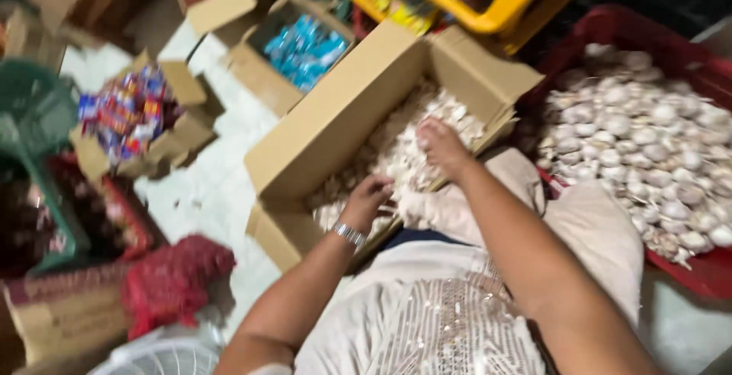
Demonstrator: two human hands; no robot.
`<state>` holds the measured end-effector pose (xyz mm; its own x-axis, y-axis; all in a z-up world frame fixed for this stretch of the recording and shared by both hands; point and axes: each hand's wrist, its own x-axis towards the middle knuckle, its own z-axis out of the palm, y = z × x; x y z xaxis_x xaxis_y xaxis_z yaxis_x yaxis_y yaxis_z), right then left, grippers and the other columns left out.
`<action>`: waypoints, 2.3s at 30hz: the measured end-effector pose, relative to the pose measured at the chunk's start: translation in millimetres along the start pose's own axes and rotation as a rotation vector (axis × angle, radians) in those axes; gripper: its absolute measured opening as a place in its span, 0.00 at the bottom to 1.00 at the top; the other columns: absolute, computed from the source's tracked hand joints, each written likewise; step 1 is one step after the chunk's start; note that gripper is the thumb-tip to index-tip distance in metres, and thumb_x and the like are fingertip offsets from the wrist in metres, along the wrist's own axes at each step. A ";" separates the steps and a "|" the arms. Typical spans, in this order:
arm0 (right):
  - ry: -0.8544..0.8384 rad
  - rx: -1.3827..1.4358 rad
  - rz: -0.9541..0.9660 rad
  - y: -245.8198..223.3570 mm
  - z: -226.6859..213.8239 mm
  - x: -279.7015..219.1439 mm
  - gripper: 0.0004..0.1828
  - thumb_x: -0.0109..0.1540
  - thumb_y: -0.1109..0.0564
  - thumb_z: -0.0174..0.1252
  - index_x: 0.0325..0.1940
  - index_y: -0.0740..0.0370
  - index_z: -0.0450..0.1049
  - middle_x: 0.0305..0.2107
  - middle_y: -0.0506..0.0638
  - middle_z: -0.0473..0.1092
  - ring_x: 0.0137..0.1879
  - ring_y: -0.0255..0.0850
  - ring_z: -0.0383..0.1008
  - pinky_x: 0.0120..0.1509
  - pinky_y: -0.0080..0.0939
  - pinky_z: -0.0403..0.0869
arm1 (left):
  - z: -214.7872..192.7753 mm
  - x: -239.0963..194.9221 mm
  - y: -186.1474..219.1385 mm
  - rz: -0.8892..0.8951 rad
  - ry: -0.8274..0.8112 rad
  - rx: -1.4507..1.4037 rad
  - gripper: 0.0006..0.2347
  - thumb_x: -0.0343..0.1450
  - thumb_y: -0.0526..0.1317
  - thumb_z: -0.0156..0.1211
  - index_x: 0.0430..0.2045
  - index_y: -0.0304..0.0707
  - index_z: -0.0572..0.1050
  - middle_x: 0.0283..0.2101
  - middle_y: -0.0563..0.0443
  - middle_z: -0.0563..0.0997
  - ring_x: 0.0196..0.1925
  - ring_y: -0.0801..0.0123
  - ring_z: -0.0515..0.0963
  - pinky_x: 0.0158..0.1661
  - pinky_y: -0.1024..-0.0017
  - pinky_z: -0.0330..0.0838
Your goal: Peeling garlic bulbs, separating cloves, and placing the skins into a cardboard box.
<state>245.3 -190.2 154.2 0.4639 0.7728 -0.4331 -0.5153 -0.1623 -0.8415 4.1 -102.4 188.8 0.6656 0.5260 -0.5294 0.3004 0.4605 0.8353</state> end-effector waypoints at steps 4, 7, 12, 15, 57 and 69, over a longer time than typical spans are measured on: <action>-0.036 0.061 0.009 -33.9 27.6 -24.2 0.06 0.68 0.47 0.55 0.43 0.45 0.65 0.16 0.42 0.55 0.13 0.28 0.49 0.14 0.27 0.49 | 2.2 14.5 7.4 0.055 0.006 0.044 0.12 0.71 0.37 0.65 0.48 0.41 0.78 0.40 0.45 0.81 0.32 0.55 0.86 0.32 0.61 0.83; -0.002 0.041 -0.015 -34.7 30.9 -23.1 0.08 0.70 0.47 0.46 0.43 0.49 0.67 0.14 0.44 0.52 0.13 0.31 0.48 0.15 0.29 0.48 | 8.5 15.8 26.3 0.115 0.009 0.032 0.12 0.70 0.35 0.64 0.47 0.41 0.78 0.37 0.46 0.79 0.31 0.56 0.86 0.29 0.63 0.83; -0.033 -0.156 -0.151 -22.7 24.0 -22.7 0.17 0.72 0.46 0.42 0.49 0.57 0.72 0.14 0.58 0.66 0.17 0.42 0.71 0.15 0.34 0.66 | 11.7 14.3 32.8 0.153 -0.039 0.024 0.12 0.71 0.34 0.61 0.48 0.37 0.76 0.37 0.47 0.76 0.33 0.59 0.86 0.30 0.67 0.83; -0.117 -0.184 -0.087 -45.2 42.8 -50.8 0.19 0.64 0.53 0.45 0.55 0.58 0.73 0.22 0.55 0.70 0.26 0.37 0.74 0.25 0.29 0.68 | 10.4 20.5 23.4 0.166 -0.039 0.032 0.11 0.71 0.34 0.60 0.48 0.38 0.77 0.36 0.48 0.76 0.33 0.60 0.86 0.30 0.68 0.83; -0.236 -0.495 -0.129 -28.3 49.9 -65.9 0.25 0.50 0.72 0.59 0.50 0.58 0.73 0.36 0.49 0.71 0.41 0.37 0.72 0.47 0.37 0.73 | 36.2 52.5 25.3 0.438 0.006 0.419 0.05 0.76 0.43 0.54 0.38 0.45 0.74 0.33 0.43 0.79 0.42 0.52 0.82 0.44 0.57 0.76; -0.105 -0.557 -0.255 -47.2 54.1 -78.8 0.26 0.52 0.66 0.67 0.54 0.58 0.75 0.44 0.51 0.62 0.41 0.38 0.69 0.42 0.36 0.72 | -16.6 95.0 7.8 0.275 0.172 0.037 0.05 0.75 0.35 0.54 0.43 0.42 0.74 0.40 0.47 0.79 0.37 0.67 0.83 0.30 0.78 0.79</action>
<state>194.1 -210.2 245.5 0.4346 0.8812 -0.1861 0.0687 -0.2384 -0.9687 58.3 -36.9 142.6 0.6011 0.7415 -0.2981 0.1527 0.2596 0.9536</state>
